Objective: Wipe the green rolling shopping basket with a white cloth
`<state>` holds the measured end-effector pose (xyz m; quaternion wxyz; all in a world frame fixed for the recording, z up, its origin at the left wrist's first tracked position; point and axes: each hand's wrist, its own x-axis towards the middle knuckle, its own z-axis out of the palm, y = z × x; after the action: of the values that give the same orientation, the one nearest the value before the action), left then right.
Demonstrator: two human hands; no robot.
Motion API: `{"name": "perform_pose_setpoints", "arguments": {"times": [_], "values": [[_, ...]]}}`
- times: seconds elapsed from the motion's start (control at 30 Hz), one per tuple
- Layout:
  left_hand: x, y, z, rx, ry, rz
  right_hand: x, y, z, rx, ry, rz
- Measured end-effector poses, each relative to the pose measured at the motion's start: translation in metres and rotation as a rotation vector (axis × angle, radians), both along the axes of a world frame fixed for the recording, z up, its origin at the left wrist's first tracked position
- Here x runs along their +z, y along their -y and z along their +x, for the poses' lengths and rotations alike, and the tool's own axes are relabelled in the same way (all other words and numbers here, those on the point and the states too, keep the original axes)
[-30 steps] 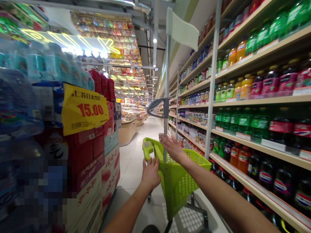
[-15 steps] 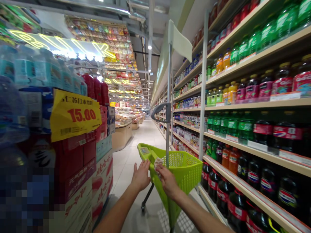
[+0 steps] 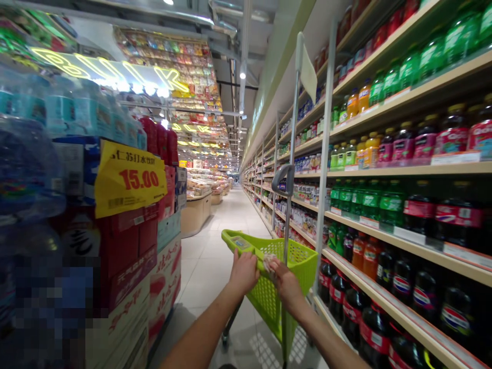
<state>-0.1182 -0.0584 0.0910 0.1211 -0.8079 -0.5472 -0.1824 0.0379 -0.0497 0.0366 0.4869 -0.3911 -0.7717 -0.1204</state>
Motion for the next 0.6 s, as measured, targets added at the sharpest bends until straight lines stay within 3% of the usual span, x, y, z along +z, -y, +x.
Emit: {"name": "perform_pose_setpoints", "arguments": {"times": [0.13,0.23,0.43,0.6], "values": [[0.001,-0.016,-0.004,-0.015,0.009,-0.146,-0.002,-0.007,0.035,-0.113,-0.032,-0.005],[-0.003,-0.02,0.001,-0.045,-0.001,-0.139,-0.006,-0.008,0.045,-0.156,-0.057,0.038],[-0.007,-0.008,0.016,-0.042,-0.014,-0.055,-0.02,0.012,0.037,-0.177,-0.077,0.059],[-0.01,0.008,0.02,-0.053,-0.014,0.025,-0.018,0.03,0.03,-0.134,-0.056,0.055]]}}
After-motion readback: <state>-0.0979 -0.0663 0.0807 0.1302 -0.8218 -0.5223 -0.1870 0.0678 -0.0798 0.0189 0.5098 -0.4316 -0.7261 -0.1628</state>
